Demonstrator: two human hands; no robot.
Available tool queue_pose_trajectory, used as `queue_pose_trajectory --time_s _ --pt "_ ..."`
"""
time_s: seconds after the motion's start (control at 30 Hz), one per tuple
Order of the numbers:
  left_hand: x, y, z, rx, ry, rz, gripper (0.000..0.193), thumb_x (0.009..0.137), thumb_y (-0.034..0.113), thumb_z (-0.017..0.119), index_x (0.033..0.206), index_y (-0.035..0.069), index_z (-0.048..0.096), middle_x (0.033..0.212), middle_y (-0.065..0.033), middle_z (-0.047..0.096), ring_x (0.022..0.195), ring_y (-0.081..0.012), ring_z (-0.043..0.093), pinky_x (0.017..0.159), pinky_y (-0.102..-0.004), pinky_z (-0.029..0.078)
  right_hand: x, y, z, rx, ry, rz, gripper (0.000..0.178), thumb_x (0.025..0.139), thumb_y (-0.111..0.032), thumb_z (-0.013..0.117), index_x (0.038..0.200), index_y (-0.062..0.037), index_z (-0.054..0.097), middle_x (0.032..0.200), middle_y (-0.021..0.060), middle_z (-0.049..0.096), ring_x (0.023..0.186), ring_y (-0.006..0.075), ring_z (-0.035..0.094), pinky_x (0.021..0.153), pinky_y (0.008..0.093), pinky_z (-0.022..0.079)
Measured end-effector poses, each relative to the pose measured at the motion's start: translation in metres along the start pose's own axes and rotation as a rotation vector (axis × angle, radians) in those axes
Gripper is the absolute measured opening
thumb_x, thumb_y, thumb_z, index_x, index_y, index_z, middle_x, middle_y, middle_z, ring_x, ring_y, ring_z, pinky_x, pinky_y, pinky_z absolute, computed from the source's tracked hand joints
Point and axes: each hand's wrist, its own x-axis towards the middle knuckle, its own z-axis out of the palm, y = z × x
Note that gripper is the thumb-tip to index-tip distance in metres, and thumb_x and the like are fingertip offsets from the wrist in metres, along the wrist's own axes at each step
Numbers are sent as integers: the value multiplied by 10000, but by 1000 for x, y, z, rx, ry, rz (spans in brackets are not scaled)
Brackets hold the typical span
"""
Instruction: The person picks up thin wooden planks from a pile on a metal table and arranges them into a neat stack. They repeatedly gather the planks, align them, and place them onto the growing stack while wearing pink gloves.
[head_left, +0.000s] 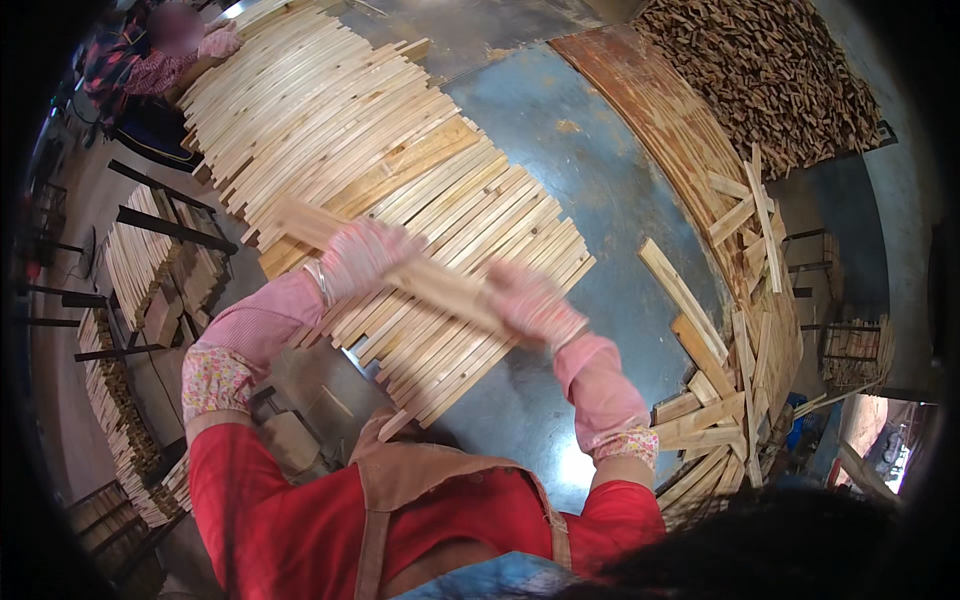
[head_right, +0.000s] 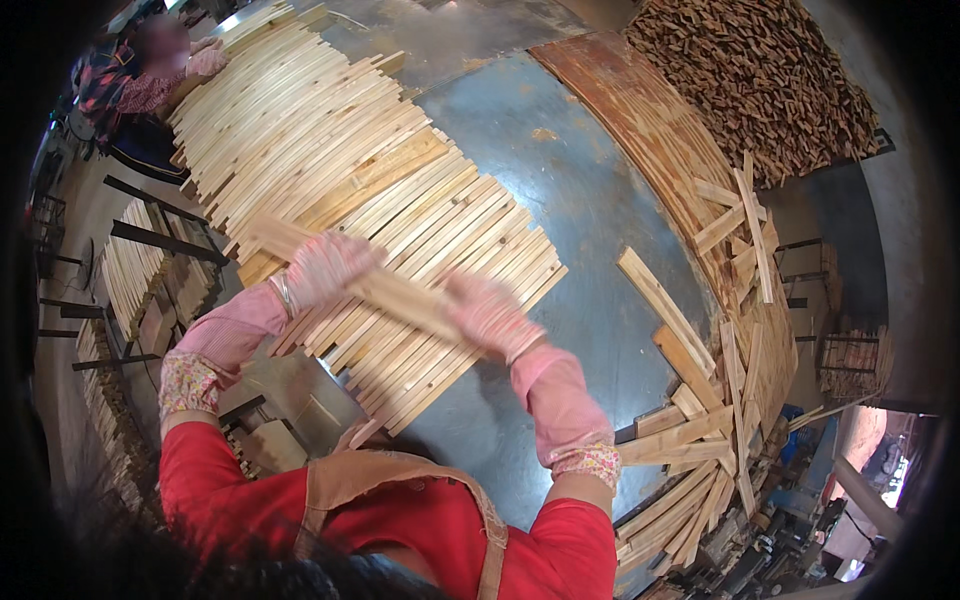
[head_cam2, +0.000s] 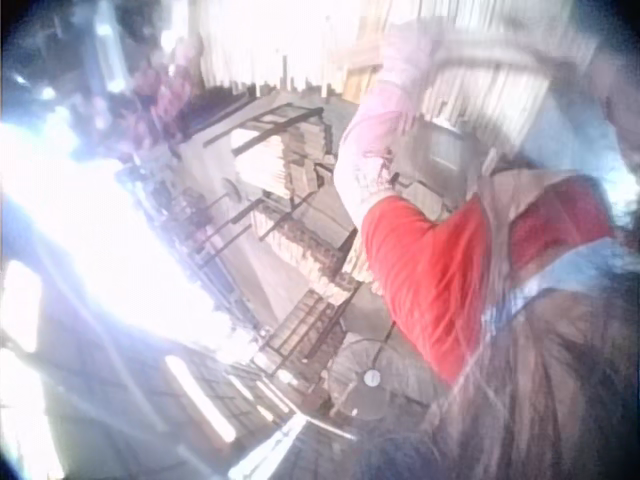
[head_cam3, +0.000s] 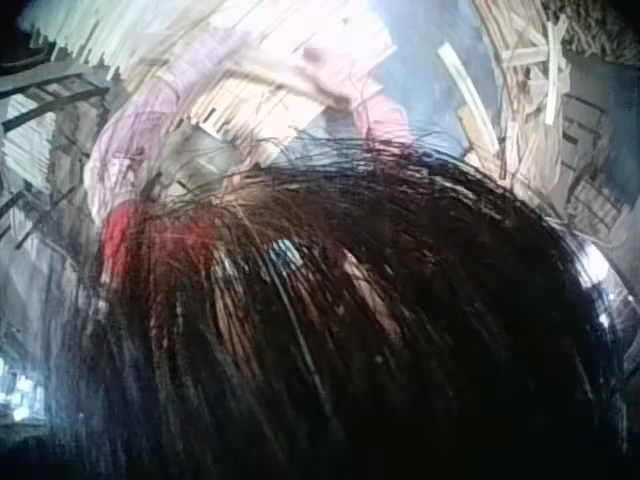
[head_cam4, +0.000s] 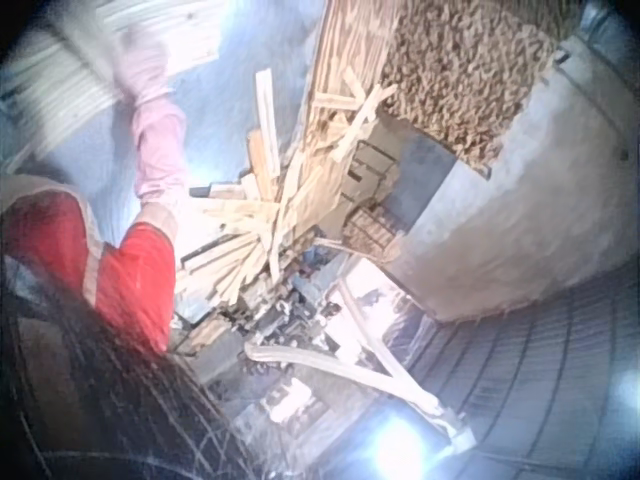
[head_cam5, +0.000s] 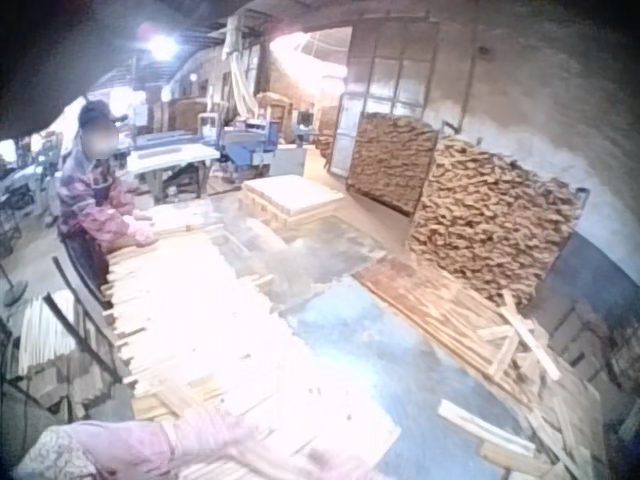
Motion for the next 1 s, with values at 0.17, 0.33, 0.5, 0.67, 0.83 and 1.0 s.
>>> queue_pose_trajectory --time_s 0.17,0.33,0.5,0.67,0.83,1.0 --pt "34 -48 -11 -396 -187 -829 1038 897 720 728 1684 150 364 1633 -140 528 1515 -343 496 1277 -474 349 70 105 -62 -297 577 272 577 996 -433 674 1500 -156 635 1378 160 712 1319 394 626 1129 459 502" --pt "33 -60 58 62 136 -710 1016 914 684 717 1706 157 359 1735 -160 413 1622 -365 339 1311 -498 293 121 134 -47 -531 335 382 610 1014 -512 626 1521 -174 616 1483 132 672 1382 379 604 1168 451 483" --pt "-15 81 93 -404 335 -315 827 935 542 762 1583 101 497 1720 -182 389 1604 -405 338 1340 -570 224 132 136 -68 -326 80 437 571 1014 -513 602 1498 -212 633 1494 103 660 1340 336 648 1132 457 506" --pt "-24 147 108 -414 510 -351 709 856 393 863 1436 69 616 1507 -170 574 1475 -398 488 1279 -619 322 134 137 -75 -439 60 316 480 1021 -470 584 1420 -224 687 1526 82 635 1363 328 627 1143 453 497" --pt "-28 138 98 -563 585 -364 577 833 343 834 1330 98 672 1230 -125 685 1166 -386 662 1019 -546 535 122 170 -78 -167 316 9 400 1033 -282 631 1405 -151 689 1599 105 577 1438 294 579 1192 415 462" --pt "-42 136 89 -622 358 -426 512 874 296 771 1361 180 664 998 -82 711 898 -315 719 722 -460 593 63 119 -77 472 627 -212 469 1064 -165 644 1499 4 602 1598 175 555 1466 278 529 1218 389 426"
